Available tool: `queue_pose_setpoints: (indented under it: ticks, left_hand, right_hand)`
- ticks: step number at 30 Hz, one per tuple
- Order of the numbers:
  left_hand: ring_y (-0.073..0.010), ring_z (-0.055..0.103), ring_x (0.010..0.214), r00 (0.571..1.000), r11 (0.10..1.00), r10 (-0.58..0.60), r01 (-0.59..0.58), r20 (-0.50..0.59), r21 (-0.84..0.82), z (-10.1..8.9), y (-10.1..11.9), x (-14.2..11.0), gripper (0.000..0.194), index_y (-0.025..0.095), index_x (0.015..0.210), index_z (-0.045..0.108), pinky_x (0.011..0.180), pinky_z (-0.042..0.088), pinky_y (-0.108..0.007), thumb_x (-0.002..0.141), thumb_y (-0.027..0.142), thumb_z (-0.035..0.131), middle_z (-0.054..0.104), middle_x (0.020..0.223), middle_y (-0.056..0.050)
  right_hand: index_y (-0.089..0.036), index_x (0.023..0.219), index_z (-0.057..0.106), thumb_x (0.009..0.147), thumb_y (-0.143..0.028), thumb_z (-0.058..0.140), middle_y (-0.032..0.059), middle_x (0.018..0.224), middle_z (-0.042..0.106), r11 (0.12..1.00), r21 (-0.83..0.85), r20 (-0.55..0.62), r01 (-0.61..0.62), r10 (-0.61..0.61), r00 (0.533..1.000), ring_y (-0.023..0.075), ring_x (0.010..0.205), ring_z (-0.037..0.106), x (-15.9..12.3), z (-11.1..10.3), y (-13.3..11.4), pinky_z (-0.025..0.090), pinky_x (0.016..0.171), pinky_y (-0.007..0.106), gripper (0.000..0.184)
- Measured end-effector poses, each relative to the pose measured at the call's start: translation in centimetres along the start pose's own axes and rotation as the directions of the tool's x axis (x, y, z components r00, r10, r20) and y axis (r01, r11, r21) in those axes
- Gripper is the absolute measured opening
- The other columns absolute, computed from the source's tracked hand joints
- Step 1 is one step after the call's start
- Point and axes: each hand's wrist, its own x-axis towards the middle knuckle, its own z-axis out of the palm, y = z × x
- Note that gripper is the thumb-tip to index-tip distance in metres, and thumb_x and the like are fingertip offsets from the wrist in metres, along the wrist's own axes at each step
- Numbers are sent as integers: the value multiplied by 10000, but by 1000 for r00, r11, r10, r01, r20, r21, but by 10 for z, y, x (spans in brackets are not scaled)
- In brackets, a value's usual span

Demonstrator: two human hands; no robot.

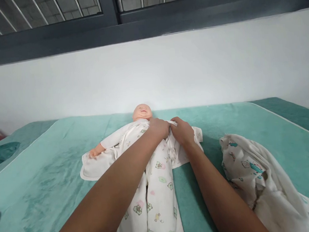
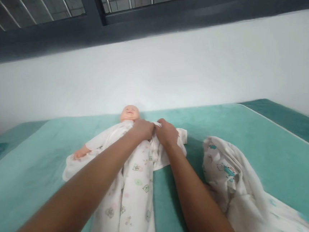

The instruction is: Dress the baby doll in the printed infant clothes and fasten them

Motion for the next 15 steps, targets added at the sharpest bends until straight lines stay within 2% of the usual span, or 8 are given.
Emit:
queue_pose_setpoints:
  ticks: [3, 9, 15]
  left_hand:
    - [-297, 640, 1025, 1000, 1000, 4, -4, -4, -4, -6, -8, -11, 328, 198, 1101, 647, 891, 471, -444, 778, 229, 599, 701, 1091, -124]
    - [-294, 633, 1033, 999, 999, -48, 48, -21, -13, -14, -33, -35, 362, 187, 1137, 597, 856, 486, -407, 776, 210, 607, 669, 1140, -150]
    - [-261, 650, 935, 996, 996, -86, 84, -34, -42, -22, -58, -51, 321, 193, 1090, 583, 761, 505, -357, 769, 220, 587, 676, 1077, -114]
  right_hand:
    - [-272, 1106, 650, 846, -305, 473, 50, 1018, 700, 999, 52, 24, -15, 14, 1000, 237, 921, 605, 4, -2, 2, 407, 731, 301, 315]
    - [-252, 939, 681, 769, -235, 501, 23, 994, 704, 974, 223, 38, 31, -41, 998, 217, 917, 596, 13, -5, 8, 412, 785, 293, 248]
    - [-235, 920, 684, 745, -261, 484, 28, 994, 700, 946, 323, 34, -1, -10, 999, 212, 895, 595, 17, -7, 13, 414, 765, 296, 267]
